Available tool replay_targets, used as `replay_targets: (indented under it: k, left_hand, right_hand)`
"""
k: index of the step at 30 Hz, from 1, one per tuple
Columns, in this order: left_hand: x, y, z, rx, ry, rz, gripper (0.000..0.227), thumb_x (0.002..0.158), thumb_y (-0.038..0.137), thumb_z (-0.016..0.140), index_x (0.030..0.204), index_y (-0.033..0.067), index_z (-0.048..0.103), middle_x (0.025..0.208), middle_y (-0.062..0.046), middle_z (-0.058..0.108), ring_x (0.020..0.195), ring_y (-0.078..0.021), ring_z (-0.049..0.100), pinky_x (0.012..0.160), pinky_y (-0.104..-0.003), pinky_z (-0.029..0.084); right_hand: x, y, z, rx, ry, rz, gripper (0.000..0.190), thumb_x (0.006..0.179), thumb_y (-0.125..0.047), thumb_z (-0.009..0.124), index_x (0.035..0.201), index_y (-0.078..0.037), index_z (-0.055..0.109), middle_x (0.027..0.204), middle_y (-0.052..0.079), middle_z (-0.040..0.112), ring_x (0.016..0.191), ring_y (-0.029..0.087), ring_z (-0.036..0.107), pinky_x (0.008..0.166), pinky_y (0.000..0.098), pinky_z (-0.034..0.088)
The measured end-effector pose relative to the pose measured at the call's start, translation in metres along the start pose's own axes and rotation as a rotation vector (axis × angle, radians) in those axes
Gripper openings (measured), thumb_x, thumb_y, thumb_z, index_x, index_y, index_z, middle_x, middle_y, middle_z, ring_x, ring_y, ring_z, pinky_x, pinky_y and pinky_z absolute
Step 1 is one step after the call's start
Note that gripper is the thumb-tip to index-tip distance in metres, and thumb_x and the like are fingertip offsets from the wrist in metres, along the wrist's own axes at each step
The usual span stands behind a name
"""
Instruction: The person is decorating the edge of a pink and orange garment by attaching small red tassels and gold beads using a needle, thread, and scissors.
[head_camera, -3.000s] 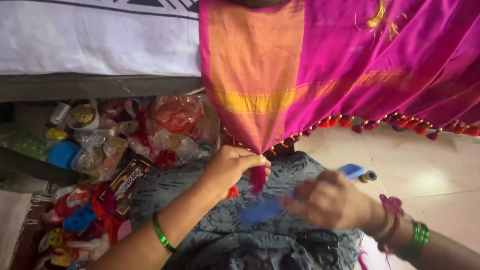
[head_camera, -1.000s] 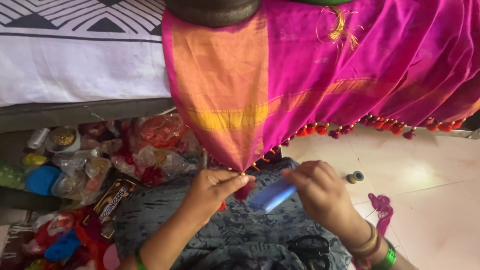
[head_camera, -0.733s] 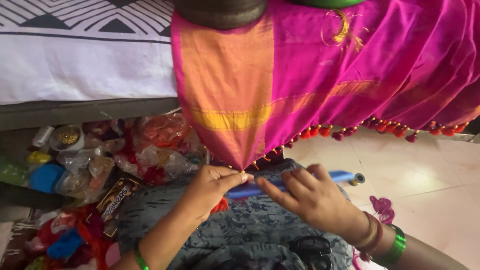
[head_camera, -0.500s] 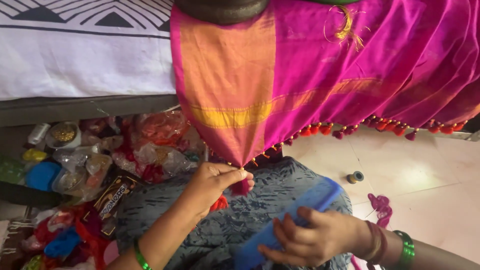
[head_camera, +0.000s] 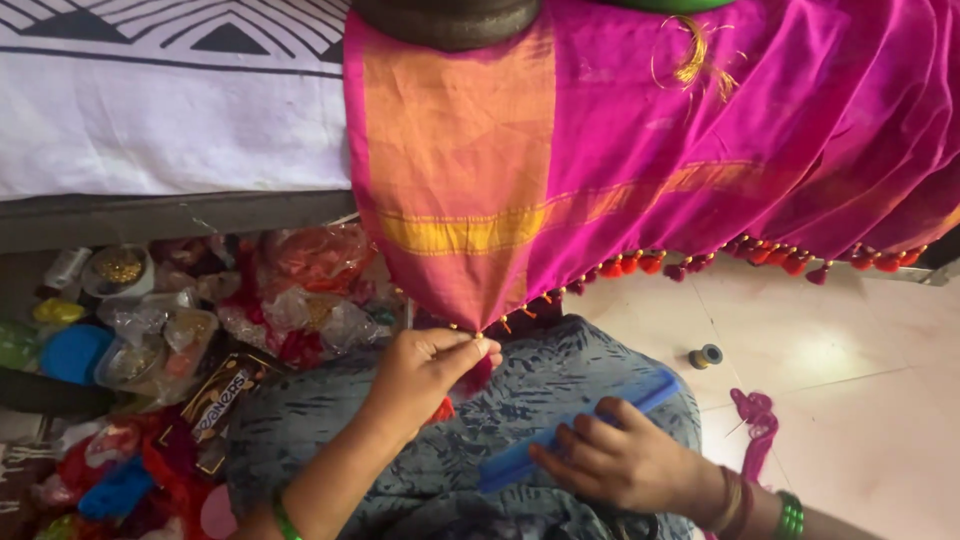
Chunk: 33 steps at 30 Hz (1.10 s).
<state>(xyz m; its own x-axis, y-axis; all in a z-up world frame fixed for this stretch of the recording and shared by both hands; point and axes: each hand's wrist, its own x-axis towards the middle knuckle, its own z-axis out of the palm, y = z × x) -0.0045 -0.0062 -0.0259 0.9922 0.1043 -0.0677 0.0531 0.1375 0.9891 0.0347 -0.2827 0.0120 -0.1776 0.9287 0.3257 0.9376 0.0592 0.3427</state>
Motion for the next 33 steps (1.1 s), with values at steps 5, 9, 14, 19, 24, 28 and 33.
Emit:
replay_targets:
  k: [5, 9, 14, 19, 24, 28, 33]
  left_hand:
    - [-0.017, -0.015, 0.020, 0.048, 0.148, 0.147, 0.020, 0.094, 0.017, 0.069, 0.099, -0.0003, 0.078, 0.088, -0.008, 0.082, 0.082, -0.0116, 0.076, 0.078, -0.025, 0.060]
    - [-0.030, -0.022, 0.024, 0.198, 0.222, 0.317, 0.018, 0.095, 0.015, 0.071, 0.096, -0.0007, 0.078, 0.086, -0.008, 0.082, 0.078, -0.0122, 0.078, 0.074, -0.025, 0.059]
    - [-0.042, -0.026, 0.024, 0.261, 0.273, 0.361, 0.014, 0.090, 0.015, 0.074, 0.094, 0.0015, 0.078, 0.085, -0.007, 0.082, 0.074, -0.0136, 0.078, 0.066, -0.027, 0.057]
    - [-0.037, -0.023, 0.014, 0.543, 0.294, 0.389, 0.021, 0.081, 0.021, 0.086, 0.087, 0.0031, 0.079, 0.079, -0.010, 0.077, 0.069, -0.0168, 0.073, 0.060, -0.031, 0.054]
    - [-0.018, 0.007, 0.009, 0.521, 0.275, 0.629, 0.019, 0.092, 0.020, 0.076, 0.104, 0.0052, 0.079, 0.101, -0.008, 0.079, 0.095, -0.0148, 0.073, 0.085, -0.029, 0.054]
    - [0.000, -0.007, 0.023, 0.085, 0.003, 0.068, 0.026, 0.093, 0.023, 0.071, 0.109, 0.0038, 0.079, 0.092, -0.008, 0.080, 0.087, -0.0110, 0.073, 0.082, -0.026, 0.056]
    - [0.009, -0.048, 0.031, -0.226, 0.101, 0.060, 0.024, 0.098, 0.018, 0.066, 0.107, -0.0009, 0.077, 0.102, -0.005, 0.079, 0.099, -0.0121, 0.071, 0.090, -0.025, 0.054]
  right_hand:
    - [0.003, -0.018, 0.034, 0.407, -0.016, 0.423, 0.042, 0.080, -0.018, 0.074, 0.121, -0.014, 0.072, 0.102, 0.003, 0.069, 0.098, 0.021, 0.065, 0.082, 0.0384, 0.051]
    - [0.014, -0.011, 0.057, 0.741, 0.332, 1.014, 0.017, 0.090, -0.013, 0.072, 0.106, -0.009, 0.074, 0.106, 0.003, 0.076, 0.093, 0.011, 0.073, 0.075, 0.0244, 0.057]
    - [0.080, 0.001, 0.056, 1.467, 0.552, 1.323, 0.015, 0.091, -0.011, 0.068, 0.103, -0.003, 0.073, 0.095, 0.002, 0.073, 0.090, 0.010, 0.067, 0.082, 0.0266, 0.052]
    - [0.083, -0.009, 0.095, 1.786, 0.770, 1.279, 0.009, 0.095, -0.009, 0.068, 0.093, -0.001, 0.071, 0.093, 0.006, 0.071, 0.085, 0.013, 0.065, 0.080, 0.0289, 0.052]
    - [0.051, -0.033, 0.141, 1.369, 0.724, 1.324, 0.021, 0.104, -0.010, 0.068, 0.088, 0.002, 0.068, 0.090, 0.006, 0.058, 0.076, 0.014, 0.053, 0.068, 0.0283, 0.043]
    - [0.063, -0.030, 0.110, 1.051, 0.700, 1.172, 0.013, 0.101, -0.009, 0.066, 0.094, 0.002, 0.066, 0.096, 0.006, 0.062, 0.089, 0.015, 0.059, 0.081, 0.0270, 0.050]
    - [0.065, -0.011, 0.087, 1.112, 0.704, 1.326, 0.030, 0.085, -0.008, 0.073, 0.113, -0.003, 0.063, 0.109, 0.002, 0.067, 0.104, 0.013, 0.064, 0.092, 0.0310, 0.054]
